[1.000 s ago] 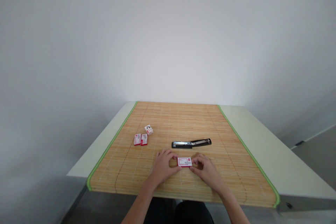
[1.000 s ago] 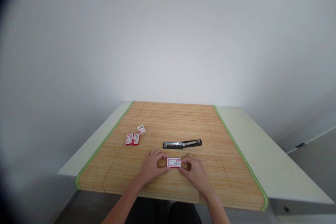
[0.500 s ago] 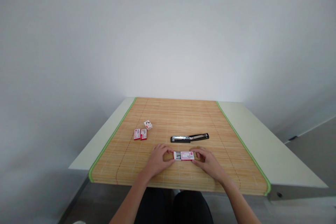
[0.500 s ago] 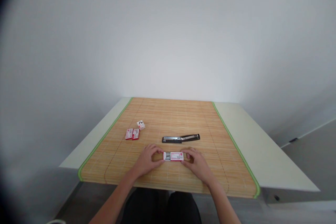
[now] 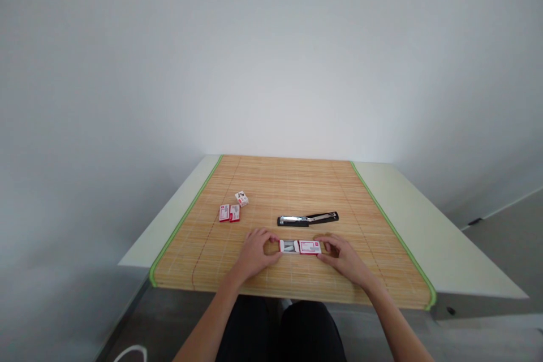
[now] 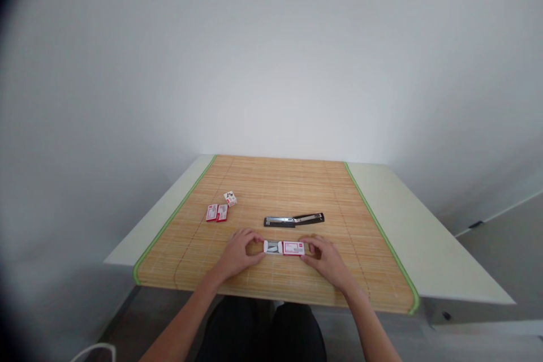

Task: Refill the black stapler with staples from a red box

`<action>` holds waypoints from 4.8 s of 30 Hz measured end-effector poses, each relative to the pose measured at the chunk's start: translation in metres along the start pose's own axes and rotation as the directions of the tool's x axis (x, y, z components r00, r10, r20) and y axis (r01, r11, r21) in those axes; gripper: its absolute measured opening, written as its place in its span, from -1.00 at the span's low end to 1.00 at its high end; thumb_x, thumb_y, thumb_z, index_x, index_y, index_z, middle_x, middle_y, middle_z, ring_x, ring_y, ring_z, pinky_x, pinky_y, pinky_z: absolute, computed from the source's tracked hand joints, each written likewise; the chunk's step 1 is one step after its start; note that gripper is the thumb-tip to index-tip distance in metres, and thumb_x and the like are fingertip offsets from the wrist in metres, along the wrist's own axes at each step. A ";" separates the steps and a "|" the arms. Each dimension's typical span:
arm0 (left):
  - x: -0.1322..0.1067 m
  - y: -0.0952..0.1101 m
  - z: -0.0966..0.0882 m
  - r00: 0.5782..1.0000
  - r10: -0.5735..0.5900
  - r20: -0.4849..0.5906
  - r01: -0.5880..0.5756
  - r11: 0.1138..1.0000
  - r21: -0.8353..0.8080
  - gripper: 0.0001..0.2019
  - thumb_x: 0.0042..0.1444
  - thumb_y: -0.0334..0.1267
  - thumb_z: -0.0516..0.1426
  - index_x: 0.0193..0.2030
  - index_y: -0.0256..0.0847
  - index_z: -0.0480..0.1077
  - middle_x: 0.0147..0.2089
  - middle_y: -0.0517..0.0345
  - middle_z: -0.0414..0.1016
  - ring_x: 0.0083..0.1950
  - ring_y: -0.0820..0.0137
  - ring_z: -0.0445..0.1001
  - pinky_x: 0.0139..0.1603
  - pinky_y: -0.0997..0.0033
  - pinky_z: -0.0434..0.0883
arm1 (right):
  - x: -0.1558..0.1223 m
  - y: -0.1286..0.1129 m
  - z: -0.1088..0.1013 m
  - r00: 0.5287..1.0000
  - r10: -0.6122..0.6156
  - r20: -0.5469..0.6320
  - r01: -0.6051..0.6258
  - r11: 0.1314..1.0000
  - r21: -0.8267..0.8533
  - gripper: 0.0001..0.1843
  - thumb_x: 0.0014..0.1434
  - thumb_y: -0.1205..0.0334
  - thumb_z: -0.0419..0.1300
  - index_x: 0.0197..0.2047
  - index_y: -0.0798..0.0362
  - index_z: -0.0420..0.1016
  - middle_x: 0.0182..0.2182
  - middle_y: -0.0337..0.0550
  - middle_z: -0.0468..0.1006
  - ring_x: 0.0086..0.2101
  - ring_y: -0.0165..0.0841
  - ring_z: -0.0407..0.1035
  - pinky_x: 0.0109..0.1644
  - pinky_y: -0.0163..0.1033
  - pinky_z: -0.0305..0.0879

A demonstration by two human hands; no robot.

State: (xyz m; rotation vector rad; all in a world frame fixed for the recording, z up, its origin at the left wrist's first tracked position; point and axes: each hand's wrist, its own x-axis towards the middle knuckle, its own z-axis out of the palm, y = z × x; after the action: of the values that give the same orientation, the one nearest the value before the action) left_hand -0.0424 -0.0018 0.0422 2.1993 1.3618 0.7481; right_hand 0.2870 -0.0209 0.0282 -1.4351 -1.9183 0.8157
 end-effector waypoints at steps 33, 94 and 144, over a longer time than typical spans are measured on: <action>0.007 -0.001 0.008 1.000 0.003 0.012 -0.003 1.000 0.013 -0.66 0.02 -0.01 0.38 -0.07 0.01 0.53 -0.01 0.18 0.54 0.08 0.18 0.42 0.14 0.19 0.24 | 0.001 0.005 0.002 1.000 0.008 0.027 -0.008 1.000 -0.006 -0.57 0.19 0.00 0.29 0.11 -0.07 0.59 -0.38 -0.22 0.45 -0.31 -0.27 0.35 -0.18 -0.19 0.28; 0.013 0.001 0.020 1.000 0.021 0.010 -0.020 1.000 -0.010 -0.63 0.00 0.03 0.40 -0.06 0.04 0.55 -0.01 0.16 0.52 0.10 0.16 0.41 0.15 0.15 0.26 | 0.063 -0.065 0.027 0.918 -0.290 0.271 0.359 0.898 -0.255 -0.89 0.17 0.38 0.27 -0.28 -0.02 0.59 -0.35 -0.20 0.58 -0.31 -0.33 0.42 -0.20 -0.28 0.23; 0.014 0.001 0.022 0.999 0.029 0.021 -0.029 0.999 -0.016 -0.63 0.08 0.13 0.34 -0.01 0.10 0.59 -0.06 0.18 0.54 0.04 0.20 0.40 0.11 0.19 0.26 | -0.002 -0.023 0.017 0.993 0.116 0.024 -0.113 0.867 0.486 -0.61 0.15 -0.17 0.37 -0.15 -0.04 0.62 0.24 0.04 0.49 0.21 -0.06 0.41 0.35 0.11 0.25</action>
State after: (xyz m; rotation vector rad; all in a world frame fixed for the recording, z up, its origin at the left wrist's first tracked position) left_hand -0.0224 0.0086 0.0286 2.2129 1.3118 0.7408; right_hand 0.2605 -0.0297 0.0350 -1.2358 -1.4808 1.2456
